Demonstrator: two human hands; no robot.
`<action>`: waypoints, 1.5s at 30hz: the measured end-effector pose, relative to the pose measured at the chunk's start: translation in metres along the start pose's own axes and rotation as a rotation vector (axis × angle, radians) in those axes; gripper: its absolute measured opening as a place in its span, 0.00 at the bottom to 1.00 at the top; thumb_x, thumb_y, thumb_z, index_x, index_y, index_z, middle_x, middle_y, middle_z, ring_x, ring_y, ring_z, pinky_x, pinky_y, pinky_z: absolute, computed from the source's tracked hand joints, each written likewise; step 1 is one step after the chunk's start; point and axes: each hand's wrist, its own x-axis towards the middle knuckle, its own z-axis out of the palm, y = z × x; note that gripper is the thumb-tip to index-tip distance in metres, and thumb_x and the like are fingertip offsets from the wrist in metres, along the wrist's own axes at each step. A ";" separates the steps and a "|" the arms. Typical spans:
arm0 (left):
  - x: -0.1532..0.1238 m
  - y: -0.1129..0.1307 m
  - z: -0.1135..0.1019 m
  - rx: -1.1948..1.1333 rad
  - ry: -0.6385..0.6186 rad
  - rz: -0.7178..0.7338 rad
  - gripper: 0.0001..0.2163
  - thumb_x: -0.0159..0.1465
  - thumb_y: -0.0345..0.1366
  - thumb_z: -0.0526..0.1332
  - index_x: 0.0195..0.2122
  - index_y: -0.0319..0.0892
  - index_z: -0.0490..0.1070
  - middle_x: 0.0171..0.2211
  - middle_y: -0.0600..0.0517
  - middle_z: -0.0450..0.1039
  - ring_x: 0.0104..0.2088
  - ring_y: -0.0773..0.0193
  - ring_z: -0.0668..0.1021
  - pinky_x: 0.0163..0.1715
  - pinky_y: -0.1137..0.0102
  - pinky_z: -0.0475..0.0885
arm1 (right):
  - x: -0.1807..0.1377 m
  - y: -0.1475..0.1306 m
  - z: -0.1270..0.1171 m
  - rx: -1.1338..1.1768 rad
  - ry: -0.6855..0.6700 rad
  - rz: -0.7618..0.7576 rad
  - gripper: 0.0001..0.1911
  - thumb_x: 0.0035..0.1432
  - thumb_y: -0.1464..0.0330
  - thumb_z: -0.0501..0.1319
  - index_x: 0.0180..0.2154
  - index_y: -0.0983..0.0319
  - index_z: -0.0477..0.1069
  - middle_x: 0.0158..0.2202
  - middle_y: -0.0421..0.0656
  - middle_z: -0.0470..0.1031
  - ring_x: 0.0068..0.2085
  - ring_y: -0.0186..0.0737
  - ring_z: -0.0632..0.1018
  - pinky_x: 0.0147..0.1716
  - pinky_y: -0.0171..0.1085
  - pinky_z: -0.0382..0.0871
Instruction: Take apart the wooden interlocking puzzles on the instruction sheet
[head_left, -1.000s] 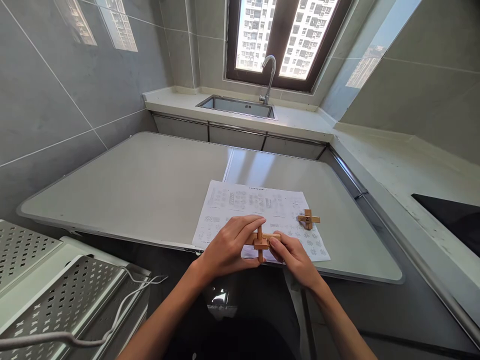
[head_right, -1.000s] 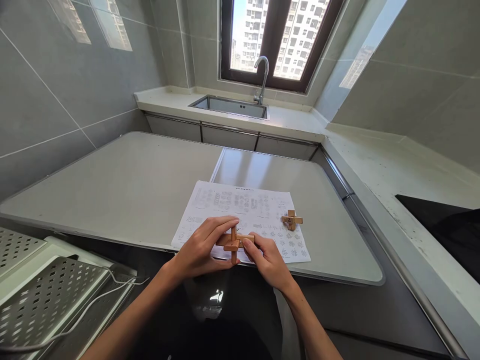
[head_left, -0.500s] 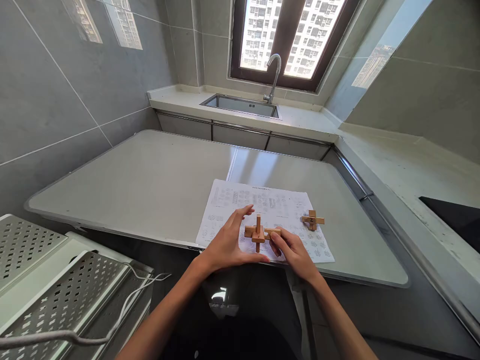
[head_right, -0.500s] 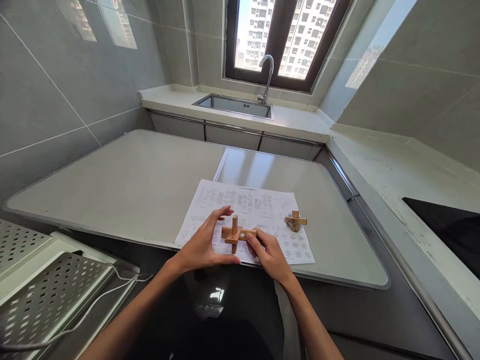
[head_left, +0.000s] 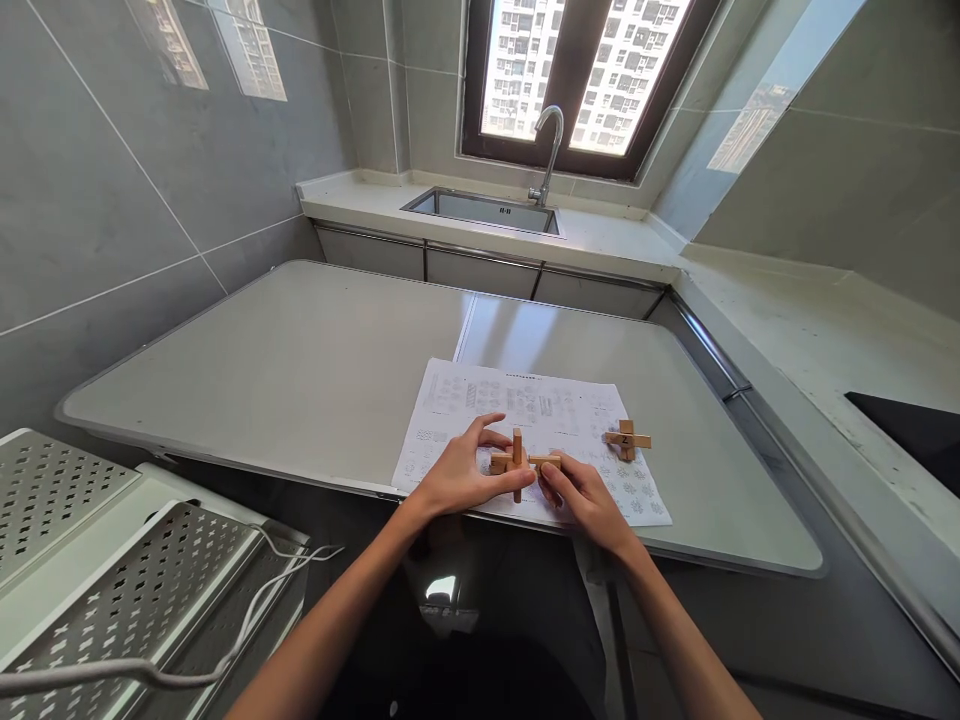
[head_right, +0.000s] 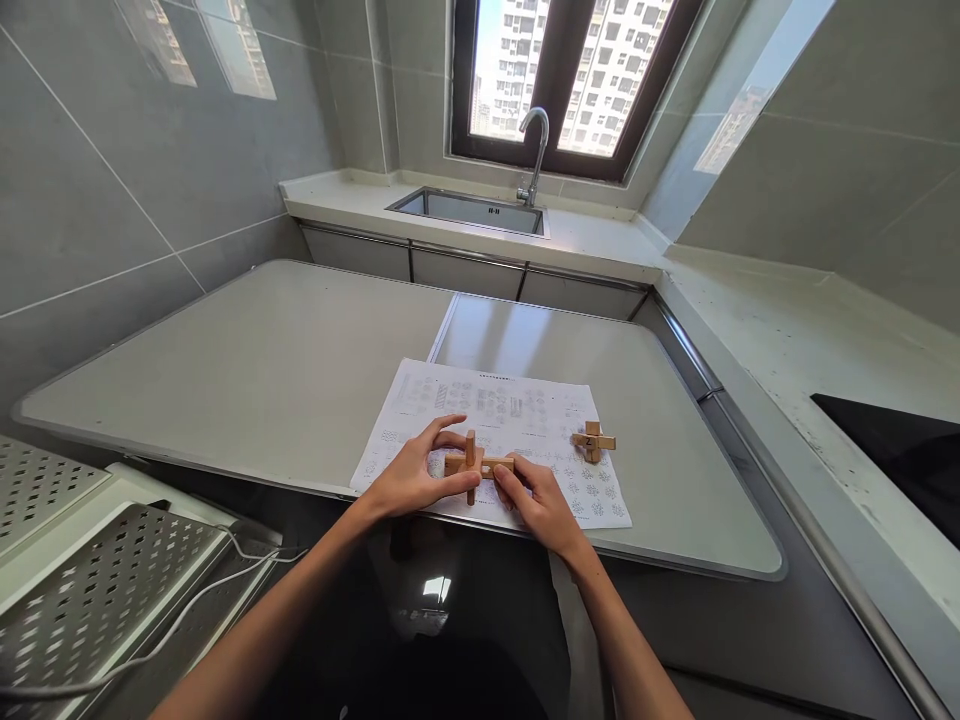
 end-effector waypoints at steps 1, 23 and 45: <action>0.001 -0.001 0.000 -0.017 0.011 0.003 0.41 0.55 0.53 0.75 0.67 0.48 0.63 0.56 0.43 0.79 0.63 0.43 0.76 0.66 0.48 0.66 | -0.001 0.001 0.000 0.000 -0.005 0.005 0.23 0.75 0.53 0.54 0.29 0.58 0.66 0.27 0.39 0.67 0.29 0.38 0.68 0.34 0.40 0.61; 0.036 -0.053 -0.054 0.691 0.351 0.320 0.39 0.57 0.57 0.72 0.63 0.41 0.64 0.58 0.39 0.74 0.59 0.44 0.75 0.61 0.50 0.69 | -0.001 0.019 0.008 0.243 0.213 0.164 0.24 0.71 0.47 0.57 0.32 0.58 0.68 0.26 0.38 0.68 0.26 0.36 0.68 0.29 0.38 0.64; 0.038 -0.035 -0.044 0.607 0.070 0.597 0.46 0.58 0.52 0.74 0.72 0.47 0.53 0.71 0.39 0.59 0.71 0.42 0.64 0.70 0.47 0.59 | -0.001 0.018 0.008 0.156 0.218 0.179 0.26 0.71 0.45 0.55 0.31 0.58 0.69 0.25 0.38 0.68 0.27 0.37 0.68 0.31 0.39 0.65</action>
